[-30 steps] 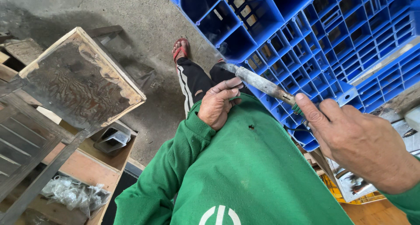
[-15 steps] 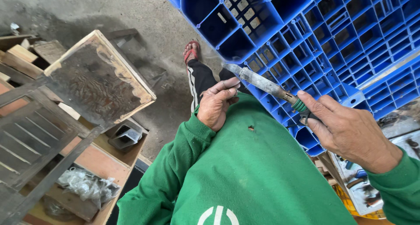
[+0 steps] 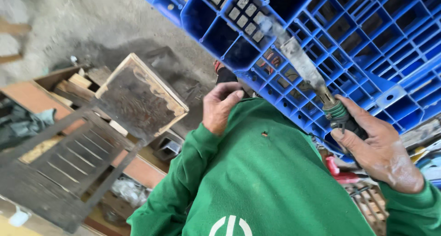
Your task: The person modifies a blue plastic crate by cutting sections with a hand saw, then smoothing and shaping the edges using a soldering iron and pliers. The person works on the crate's grid structure, removing plastic and refining the cut areas.
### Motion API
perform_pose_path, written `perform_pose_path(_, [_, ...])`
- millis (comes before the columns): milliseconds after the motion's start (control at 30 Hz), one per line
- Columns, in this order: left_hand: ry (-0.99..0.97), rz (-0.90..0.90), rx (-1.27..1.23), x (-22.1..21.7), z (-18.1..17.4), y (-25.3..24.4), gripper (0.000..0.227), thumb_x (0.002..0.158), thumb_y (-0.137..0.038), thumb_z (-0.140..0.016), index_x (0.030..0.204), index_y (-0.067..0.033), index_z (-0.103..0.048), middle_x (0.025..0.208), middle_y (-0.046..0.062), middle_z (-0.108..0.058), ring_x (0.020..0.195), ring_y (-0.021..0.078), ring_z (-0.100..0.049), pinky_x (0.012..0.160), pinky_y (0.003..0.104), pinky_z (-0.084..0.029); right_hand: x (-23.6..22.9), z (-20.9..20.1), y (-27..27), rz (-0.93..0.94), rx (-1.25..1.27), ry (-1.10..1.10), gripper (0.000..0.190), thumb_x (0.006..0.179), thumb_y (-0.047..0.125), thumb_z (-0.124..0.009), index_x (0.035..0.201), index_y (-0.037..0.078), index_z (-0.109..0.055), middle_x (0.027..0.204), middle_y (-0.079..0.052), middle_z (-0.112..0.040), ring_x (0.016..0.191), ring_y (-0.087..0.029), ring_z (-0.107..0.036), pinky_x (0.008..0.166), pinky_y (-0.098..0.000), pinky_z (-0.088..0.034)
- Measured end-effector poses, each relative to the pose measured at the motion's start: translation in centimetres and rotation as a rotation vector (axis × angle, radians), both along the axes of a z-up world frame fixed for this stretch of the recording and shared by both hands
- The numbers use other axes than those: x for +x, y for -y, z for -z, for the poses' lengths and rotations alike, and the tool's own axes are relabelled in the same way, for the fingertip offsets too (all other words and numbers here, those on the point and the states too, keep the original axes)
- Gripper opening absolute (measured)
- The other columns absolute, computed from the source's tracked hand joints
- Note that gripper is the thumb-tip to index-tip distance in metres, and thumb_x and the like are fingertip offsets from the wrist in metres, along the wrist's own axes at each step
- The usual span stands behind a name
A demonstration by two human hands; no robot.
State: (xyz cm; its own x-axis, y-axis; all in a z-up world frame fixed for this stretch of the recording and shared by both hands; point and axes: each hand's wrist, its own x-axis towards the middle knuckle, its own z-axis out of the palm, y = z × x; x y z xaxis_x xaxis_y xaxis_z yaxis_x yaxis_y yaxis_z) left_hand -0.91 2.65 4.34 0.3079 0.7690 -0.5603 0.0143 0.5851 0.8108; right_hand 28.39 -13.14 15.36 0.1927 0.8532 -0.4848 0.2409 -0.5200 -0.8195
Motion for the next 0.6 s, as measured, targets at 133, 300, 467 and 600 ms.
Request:
perform_pose_path(133, [-0.594,0.317,0.781,-0.8,-5.1,-4.5,0.039,0.089,-0.011,-0.084,0.122,-0.0043,-0.065,0.113,0.011,-0.062,0.104,0.0238,-0.062,0.092,0.036,-0.052,-3.6,0.7,1.7,0.386,-0.065,-0.275,0.070,0.090,0.018,-0.071,0.157,0.005,-0.052,0.100,-0.006,-0.058,0.076,-0.012,-0.053,0.064,-0.0259,-0.046])
perform_pose_path(300, [-0.585,0.726,1.222,0.2,-8.3,-11.0,0.070,0.081,-0.021,-0.088,0.141,-0.0049,-0.057,0.144,0.016,-0.052,0.132,0.0384,-0.048,0.113,0.052,-0.039,-10.4,0.6,0.2,0.660,0.216,-0.602,0.076,0.093,0.016,-0.070,0.159,-0.005,-0.040,0.099,-0.009,-0.060,0.072,-0.014,-0.058,0.063,-0.0254,-0.049])
perform_pose_path(467, [-0.422,1.083,1.428,2.2,-8.5,-16.8,0.071,0.084,-0.027,-0.087,0.144,-0.0048,-0.056,0.154,0.018,-0.045,0.141,0.0420,-0.042,0.117,0.054,-0.036,-17.0,-0.3,-2.2,0.899,0.308,-0.649,0.081,0.093,0.023,-0.072,0.161,-0.005,-0.038,0.102,-0.009,-0.059,0.073,-0.014,-0.058,0.064,-0.0252,-0.049])
perform_pose_path(600, [-0.289,1.203,1.249,2.1,-9.4,-19.1,0.035,0.091,-0.024,-0.083,0.119,-0.0088,-0.071,0.132,0.010,-0.063,0.124,0.0322,-0.058,0.106,0.046,-0.046,-22.7,-1.3,-5.0,1.110,0.402,-0.587,0.088,0.093,0.026,-0.073,0.164,-0.004,-0.032,0.106,-0.011,-0.061,0.075,-0.015,-0.060,0.063,-0.0248,-0.048])
